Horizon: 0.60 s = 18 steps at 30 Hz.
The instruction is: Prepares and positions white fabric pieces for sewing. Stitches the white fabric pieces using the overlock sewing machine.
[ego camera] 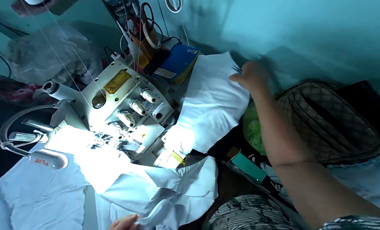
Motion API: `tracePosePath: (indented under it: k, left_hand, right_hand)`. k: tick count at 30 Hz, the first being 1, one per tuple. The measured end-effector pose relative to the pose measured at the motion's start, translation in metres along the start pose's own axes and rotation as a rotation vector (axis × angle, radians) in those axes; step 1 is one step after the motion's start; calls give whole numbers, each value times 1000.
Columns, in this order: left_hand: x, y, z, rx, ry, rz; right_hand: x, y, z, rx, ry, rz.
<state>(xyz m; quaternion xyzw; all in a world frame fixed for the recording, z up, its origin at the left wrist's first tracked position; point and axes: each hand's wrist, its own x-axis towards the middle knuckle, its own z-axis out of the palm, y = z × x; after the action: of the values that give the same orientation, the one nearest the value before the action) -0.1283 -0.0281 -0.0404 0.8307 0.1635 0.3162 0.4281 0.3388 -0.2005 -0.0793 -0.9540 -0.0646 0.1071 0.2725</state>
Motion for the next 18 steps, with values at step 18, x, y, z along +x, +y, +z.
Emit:
tracePosePath:
  k: [18]
  left_hand:
    - [6, 38, -9, 95, 73, 102]
  right_hand:
    - [-256, -116, 61, 1078, -1229, -1205]
